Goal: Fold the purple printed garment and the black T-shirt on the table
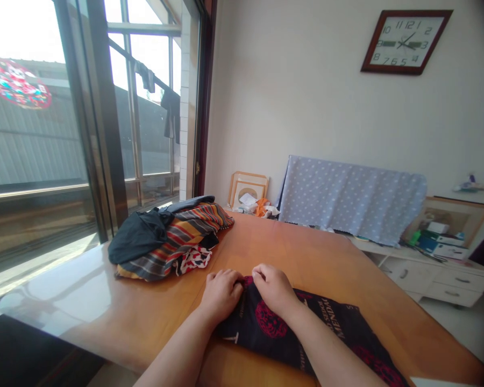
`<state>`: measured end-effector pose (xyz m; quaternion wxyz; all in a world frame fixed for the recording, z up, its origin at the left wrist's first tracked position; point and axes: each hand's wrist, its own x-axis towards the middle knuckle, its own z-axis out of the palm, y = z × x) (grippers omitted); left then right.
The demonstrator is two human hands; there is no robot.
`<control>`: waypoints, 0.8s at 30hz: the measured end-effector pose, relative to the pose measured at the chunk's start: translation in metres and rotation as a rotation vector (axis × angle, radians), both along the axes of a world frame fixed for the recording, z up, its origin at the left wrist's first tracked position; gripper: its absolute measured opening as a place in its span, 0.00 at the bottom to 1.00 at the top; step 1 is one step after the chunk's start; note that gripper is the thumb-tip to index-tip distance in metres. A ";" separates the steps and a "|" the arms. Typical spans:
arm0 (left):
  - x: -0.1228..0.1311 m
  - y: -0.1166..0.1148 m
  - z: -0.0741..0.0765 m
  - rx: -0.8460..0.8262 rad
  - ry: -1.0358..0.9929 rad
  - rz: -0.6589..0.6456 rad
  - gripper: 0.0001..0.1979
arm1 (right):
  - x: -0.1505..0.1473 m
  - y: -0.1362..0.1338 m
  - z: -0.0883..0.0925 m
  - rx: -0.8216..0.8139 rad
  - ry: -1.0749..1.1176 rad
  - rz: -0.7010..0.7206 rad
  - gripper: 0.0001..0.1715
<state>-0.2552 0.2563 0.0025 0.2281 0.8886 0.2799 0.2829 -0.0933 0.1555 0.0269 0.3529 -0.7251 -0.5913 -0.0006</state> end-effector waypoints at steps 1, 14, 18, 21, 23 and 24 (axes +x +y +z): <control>-0.001 0.003 -0.001 -0.005 0.010 0.067 0.11 | -0.003 -0.004 -0.001 -0.010 -0.002 0.048 0.14; 0.005 0.008 -0.014 -0.302 -0.253 -0.052 0.24 | -0.005 -0.016 -0.027 0.156 -0.040 -0.045 0.12; 0.012 0.014 -0.027 -0.249 -0.278 -0.062 0.27 | -0.012 -0.019 -0.026 0.178 -0.085 -0.048 0.13; 0.018 0.019 -0.036 -0.281 -0.321 -0.032 0.30 | -0.017 -0.020 -0.025 0.084 -0.132 0.043 0.17; 0.019 0.023 -0.038 -0.328 -0.363 -0.011 0.29 | -0.019 -0.020 -0.027 -0.044 -0.153 0.123 0.21; 0.018 0.024 -0.038 -0.340 -0.383 0.006 0.28 | -0.019 -0.019 -0.028 -0.107 -0.157 0.149 0.24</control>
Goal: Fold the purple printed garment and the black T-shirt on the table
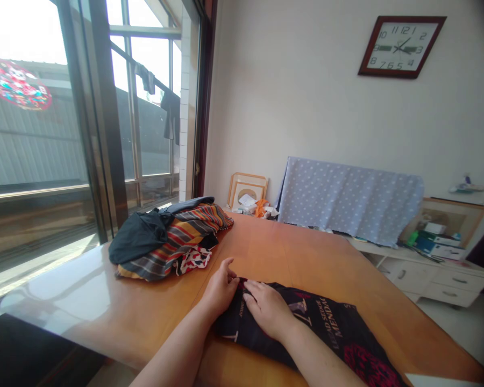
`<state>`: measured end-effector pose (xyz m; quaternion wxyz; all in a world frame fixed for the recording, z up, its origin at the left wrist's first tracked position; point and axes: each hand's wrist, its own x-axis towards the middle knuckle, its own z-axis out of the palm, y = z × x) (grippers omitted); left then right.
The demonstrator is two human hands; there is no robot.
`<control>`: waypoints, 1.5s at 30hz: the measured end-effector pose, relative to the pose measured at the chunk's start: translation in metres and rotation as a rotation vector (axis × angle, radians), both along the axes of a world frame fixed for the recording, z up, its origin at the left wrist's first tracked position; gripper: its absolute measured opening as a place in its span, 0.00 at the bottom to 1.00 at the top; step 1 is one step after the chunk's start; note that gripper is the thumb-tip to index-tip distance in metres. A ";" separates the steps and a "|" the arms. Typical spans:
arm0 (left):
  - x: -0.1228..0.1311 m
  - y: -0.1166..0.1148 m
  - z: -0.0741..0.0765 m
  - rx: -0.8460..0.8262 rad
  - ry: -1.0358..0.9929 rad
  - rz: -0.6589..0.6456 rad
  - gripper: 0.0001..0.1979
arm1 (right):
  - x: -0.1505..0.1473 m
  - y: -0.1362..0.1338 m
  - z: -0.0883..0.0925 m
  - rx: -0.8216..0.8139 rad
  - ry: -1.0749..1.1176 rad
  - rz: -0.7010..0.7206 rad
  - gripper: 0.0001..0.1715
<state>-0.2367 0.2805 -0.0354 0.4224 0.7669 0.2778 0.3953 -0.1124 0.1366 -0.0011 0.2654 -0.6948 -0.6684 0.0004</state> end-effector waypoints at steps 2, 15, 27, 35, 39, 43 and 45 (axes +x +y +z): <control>-0.003 0.002 0.003 0.001 -0.025 0.060 0.24 | 0.001 0.001 -0.003 -0.088 -0.003 0.009 0.28; -0.014 -0.030 0.044 0.169 0.274 -0.136 0.24 | -0.001 0.006 0.000 -0.188 -0.046 -0.034 0.31; -0.002 -0.070 0.040 0.328 0.507 -0.094 0.32 | -0.002 0.002 0.001 -0.236 -0.036 -0.022 0.31; -0.005 -0.080 0.023 0.401 0.650 -0.023 0.40 | 0.005 -0.003 -0.003 -0.319 -0.082 -0.115 0.36; -0.003 -0.081 0.022 0.448 0.698 0.037 0.41 | 0.021 -0.028 -0.003 -0.331 -0.060 -0.232 0.42; 0.000 -0.080 0.021 0.464 0.737 0.048 0.43 | 0.057 -0.065 -0.008 -0.400 -0.048 -0.324 0.50; 0.001 -0.079 0.022 0.455 0.766 0.031 0.43 | 0.079 -0.084 -0.011 -0.428 -0.048 -0.389 0.52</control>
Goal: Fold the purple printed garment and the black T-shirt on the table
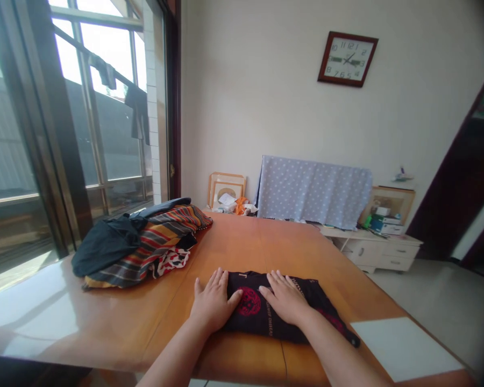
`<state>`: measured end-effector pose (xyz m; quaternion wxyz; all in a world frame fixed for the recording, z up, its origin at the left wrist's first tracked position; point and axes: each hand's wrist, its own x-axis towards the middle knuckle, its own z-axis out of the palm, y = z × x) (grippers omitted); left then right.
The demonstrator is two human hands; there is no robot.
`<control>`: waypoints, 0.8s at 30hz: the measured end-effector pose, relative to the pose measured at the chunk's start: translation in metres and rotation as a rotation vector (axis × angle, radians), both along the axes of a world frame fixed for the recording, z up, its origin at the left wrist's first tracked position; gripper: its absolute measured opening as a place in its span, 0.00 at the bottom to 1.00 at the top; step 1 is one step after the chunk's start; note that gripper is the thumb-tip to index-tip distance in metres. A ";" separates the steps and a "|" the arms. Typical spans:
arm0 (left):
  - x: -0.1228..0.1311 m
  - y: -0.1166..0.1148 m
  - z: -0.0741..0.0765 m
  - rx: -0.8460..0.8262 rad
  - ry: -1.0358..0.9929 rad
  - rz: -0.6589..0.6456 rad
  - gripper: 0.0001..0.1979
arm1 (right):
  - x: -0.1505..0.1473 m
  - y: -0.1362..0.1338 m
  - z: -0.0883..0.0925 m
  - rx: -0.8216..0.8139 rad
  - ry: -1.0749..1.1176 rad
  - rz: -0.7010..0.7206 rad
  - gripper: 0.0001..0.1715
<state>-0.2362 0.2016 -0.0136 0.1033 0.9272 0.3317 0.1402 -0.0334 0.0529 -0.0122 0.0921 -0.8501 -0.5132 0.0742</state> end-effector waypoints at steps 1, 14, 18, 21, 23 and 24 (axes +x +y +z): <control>0.000 0.001 0.001 -0.007 0.014 -0.004 0.43 | 0.011 -0.008 -0.002 -0.016 -0.003 -0.041 0.52; 0.011 -0.001 0.017 -0.002 0.139 0.026 0.40 | 0.041 -0.033 -0.008 0.009 0.012 -0.206 0.52; 0.024 -0.014 0.026 0.140 0.057 -0.030 0.31 | 0.039 -0.035 -0.006 0.025 0.019 -0.209 0.51; 0.030 -0.024 0.025 0.148 0.022 -0.129 0.31 | 0.039 -0.036 -0.006 0.038 0.017 -0.211 0.50; 0.031 -0.026 0.020 0.113 0.049 -0.156 0.33 | 0.039 -0.036 -0.006 0.044 0.015 -0.210 0.51; 0.030 -0.025 0.018 0.102 0.061 -0.159 0.35 | 0.040 -0.036 -0.006 0.044 0.016 -0.210 0.51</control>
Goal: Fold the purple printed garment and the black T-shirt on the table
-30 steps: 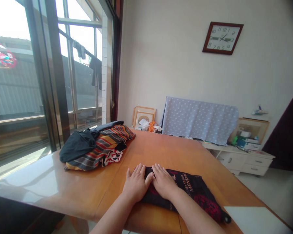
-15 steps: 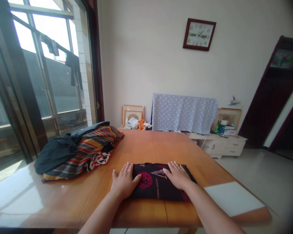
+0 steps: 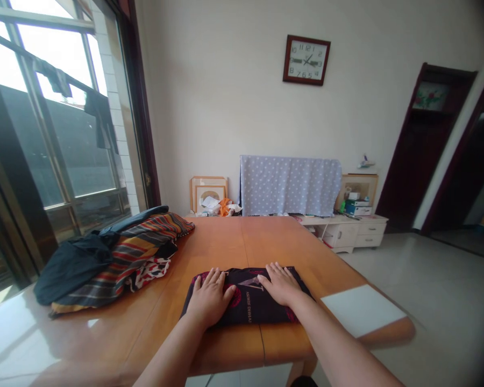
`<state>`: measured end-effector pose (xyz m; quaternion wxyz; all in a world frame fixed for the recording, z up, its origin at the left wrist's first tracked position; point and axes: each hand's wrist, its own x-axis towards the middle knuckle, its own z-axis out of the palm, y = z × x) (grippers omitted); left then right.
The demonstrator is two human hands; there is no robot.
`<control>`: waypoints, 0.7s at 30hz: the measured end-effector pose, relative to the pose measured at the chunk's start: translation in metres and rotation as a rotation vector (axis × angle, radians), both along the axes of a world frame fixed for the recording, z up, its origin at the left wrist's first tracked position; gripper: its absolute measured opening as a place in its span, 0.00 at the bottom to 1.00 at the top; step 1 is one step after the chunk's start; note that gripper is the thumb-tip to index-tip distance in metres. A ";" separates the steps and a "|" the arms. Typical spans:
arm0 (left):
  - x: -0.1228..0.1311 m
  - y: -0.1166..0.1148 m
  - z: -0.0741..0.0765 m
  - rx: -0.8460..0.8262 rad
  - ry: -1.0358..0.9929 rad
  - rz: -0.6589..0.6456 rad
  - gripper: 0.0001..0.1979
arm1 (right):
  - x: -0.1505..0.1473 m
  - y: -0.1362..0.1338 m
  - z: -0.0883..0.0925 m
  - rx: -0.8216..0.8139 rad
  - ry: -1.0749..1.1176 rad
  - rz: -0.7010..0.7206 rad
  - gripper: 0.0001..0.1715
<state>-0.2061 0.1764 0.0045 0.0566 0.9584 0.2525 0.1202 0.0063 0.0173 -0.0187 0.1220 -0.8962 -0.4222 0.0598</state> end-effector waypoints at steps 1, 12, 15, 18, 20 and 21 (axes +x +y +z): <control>-0.001 0.001 -0.002 -0.004 0.007 0.001 0.36 | 0.000 0.000 0.000 -0.001 0.003 0.001 0.51; 0.001 0.002 -0.008 0.039 0.025 0.012 0.42 | -0.001 0.001 0.013 -0.022 0.055 -0.009 0.50; 0.002 0.002 -0.008 0.047 0.033 0.014 0.42 | -0.025 0.008 0.024 0.024 0.029 -0.021 0.50; 0.002 0.003 -0.009 0.053 0.051 0.013 0.40 | -0.063 0.020 0.028 0.113 0.034 0.099 0.48; 0.002 0.005 -0.010 0.062 0.067 0.010 0.38 | -0.084 0.024 0.026 0.136 0.056 0.184 0.49; 0.002 0.005 -0.011 0.066 0.075 0.010 0.38 | -0.091 0.024 0.025 0.141 0.065 0.193 0.48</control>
